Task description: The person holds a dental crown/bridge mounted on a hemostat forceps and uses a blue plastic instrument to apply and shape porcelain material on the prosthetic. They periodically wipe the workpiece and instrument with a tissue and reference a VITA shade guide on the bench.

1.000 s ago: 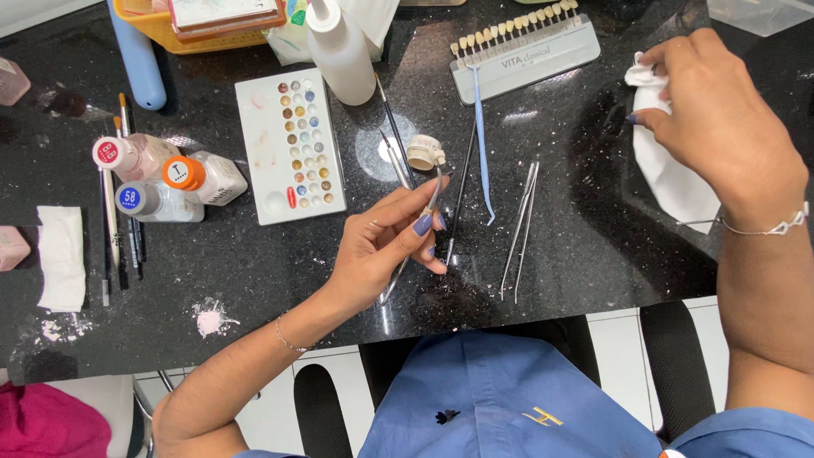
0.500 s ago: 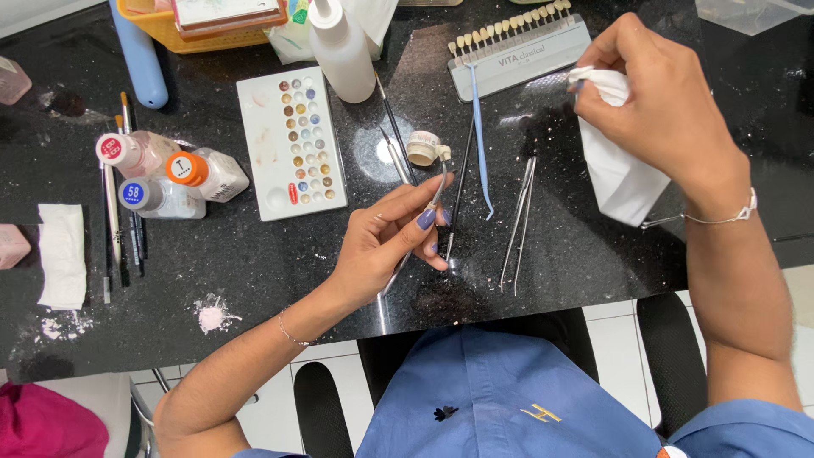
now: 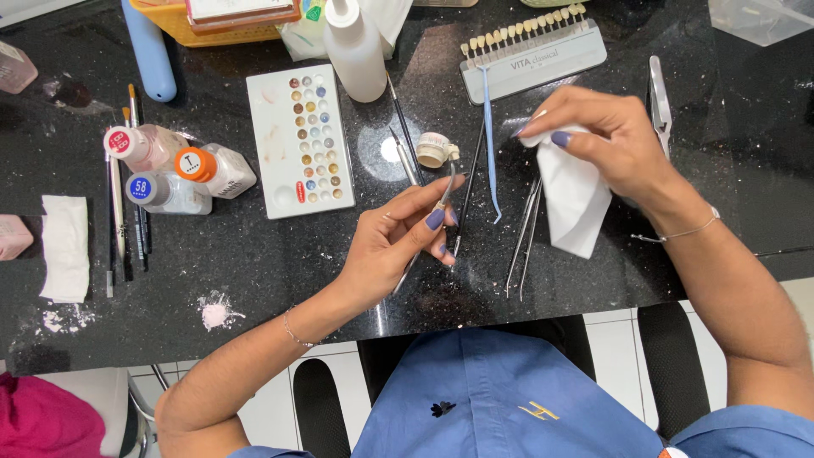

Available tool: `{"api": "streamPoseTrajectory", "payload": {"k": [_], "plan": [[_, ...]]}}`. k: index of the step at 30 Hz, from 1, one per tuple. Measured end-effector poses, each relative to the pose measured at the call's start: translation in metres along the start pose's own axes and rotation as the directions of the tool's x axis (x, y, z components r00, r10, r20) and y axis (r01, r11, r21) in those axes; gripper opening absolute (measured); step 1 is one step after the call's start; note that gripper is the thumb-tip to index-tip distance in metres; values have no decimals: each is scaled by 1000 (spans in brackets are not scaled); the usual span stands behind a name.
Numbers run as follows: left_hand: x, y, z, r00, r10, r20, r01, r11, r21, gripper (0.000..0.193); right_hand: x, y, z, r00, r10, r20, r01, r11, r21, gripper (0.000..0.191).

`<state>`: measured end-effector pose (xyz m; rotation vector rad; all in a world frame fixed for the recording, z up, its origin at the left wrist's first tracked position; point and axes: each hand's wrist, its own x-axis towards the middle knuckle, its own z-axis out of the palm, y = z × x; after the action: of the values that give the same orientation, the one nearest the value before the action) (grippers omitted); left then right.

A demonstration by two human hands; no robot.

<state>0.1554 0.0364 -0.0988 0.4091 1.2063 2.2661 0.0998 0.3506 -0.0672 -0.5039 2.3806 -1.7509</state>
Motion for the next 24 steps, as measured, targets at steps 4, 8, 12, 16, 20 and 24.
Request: {"api": "streamPoseTrajectory", "payload": {"k": [4, 8, 12, 16, 20, 24], "plan": [[8, -2, -4, 999, -15, -33, 15, 1000, 3, 48, 1, -4, 6, 993, -16, 115, 6, 996, 87, 26], [14, -5, -7, 1000, -9, -27, 9, 1000, 0, 47, 2, -3, 15, 984, 123, 125, -147, 968, 205, 33], [16, -1, -5, 999, -39, -24, 39, 999, 11, 47, 6, 3, 17, 975, 146, 166, -172, 972, 158, 31], [18, 1, -4, 998, -51, -22, 52, 998, 32, 46, 3, 7, 23, 988, 46, 145, -86, 955, 283, 18], [19, 0, -6, 997, -75, -12, 75, 997, 11, 47, -5, 11, 30, 987, 93, 134, -133, 933, 335, 19], [19, -3, -9, 999, -52, -8, 53, 998, 25, 47, -8, 21, 29, 984, 162, 67, -169, 980, 108, 22]]}}
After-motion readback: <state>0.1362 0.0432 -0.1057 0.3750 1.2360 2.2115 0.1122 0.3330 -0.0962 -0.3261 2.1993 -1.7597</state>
